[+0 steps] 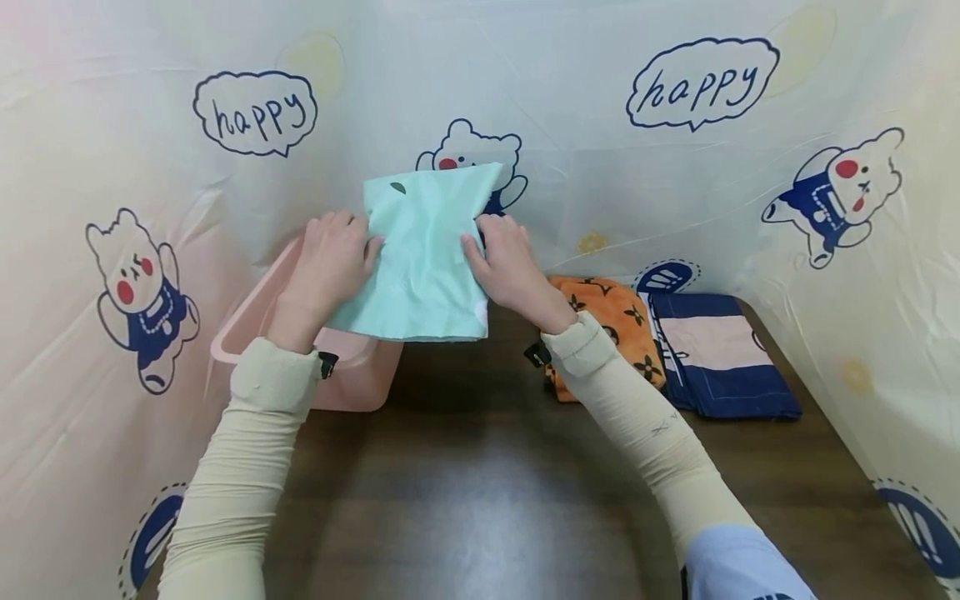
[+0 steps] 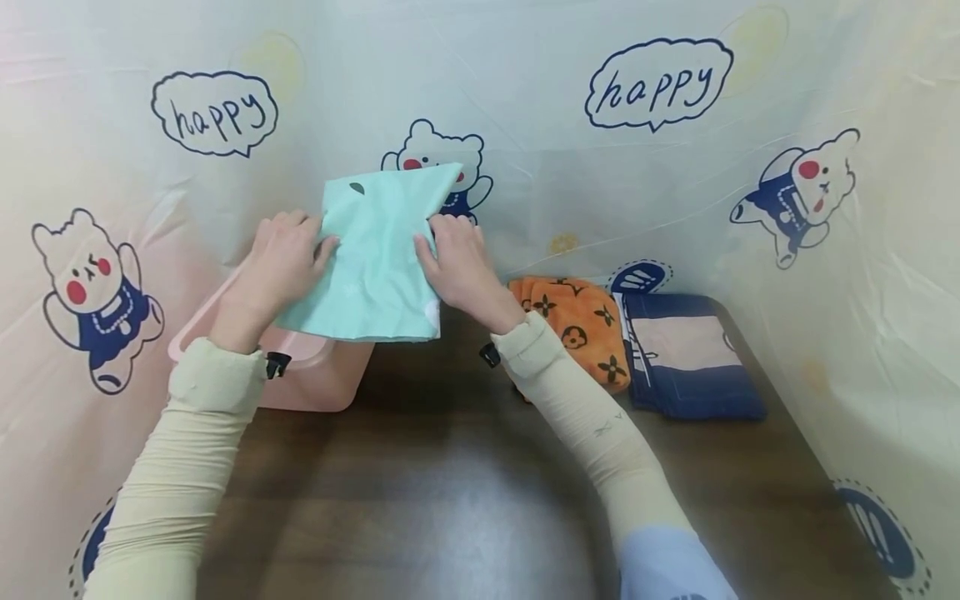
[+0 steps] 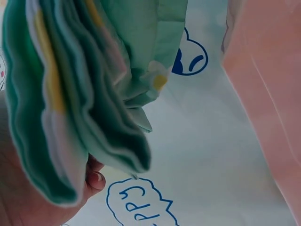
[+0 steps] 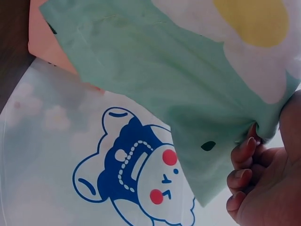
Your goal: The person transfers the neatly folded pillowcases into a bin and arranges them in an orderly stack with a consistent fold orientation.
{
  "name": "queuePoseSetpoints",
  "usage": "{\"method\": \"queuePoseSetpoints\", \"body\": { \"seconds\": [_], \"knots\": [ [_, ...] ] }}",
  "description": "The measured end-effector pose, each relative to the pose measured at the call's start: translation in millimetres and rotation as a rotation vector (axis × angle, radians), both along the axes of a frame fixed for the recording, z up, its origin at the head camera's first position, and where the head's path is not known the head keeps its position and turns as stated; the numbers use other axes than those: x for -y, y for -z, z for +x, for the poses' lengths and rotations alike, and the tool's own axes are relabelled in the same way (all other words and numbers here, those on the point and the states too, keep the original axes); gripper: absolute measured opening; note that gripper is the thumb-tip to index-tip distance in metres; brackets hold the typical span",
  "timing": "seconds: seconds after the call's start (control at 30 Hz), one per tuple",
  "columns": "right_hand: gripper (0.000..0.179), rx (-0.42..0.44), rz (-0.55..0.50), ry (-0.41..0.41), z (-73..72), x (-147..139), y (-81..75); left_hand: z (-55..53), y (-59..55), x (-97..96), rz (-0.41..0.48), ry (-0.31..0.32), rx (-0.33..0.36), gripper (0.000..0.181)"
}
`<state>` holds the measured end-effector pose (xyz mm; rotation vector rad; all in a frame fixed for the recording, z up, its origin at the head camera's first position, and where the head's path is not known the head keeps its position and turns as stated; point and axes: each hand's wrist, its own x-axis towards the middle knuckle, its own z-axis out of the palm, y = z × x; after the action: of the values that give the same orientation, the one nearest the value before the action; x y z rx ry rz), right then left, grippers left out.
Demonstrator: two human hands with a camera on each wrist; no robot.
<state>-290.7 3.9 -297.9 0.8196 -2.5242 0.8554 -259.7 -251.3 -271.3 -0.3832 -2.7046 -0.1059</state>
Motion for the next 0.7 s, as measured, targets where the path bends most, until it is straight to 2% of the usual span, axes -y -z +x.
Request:
{"method": "queuePoseSetpoints", "body": {
  "seconds": [0.33, 0.5, 0.7],
  "knots": [
    [0.028, -0.044, 0.008, 0.024, -4.2, 7, -1.1, 0.8, -3.5, 7.2, -0.006, -0.021, 0.009, 0.033],
    [0.028, -0.044, -0.002, 0.022, -4.2, 11, -6.0, 1.1, -8.3, 8.6, -0.002, -0.020, 0.036, 0.034],
    [0.028, -0.039, -0.024, -0.016, -3.5, 18, -10.3, -0.5, -11.1, 18.1, 0.022, -0.016, 0.058, 0.033]
  ]
}}
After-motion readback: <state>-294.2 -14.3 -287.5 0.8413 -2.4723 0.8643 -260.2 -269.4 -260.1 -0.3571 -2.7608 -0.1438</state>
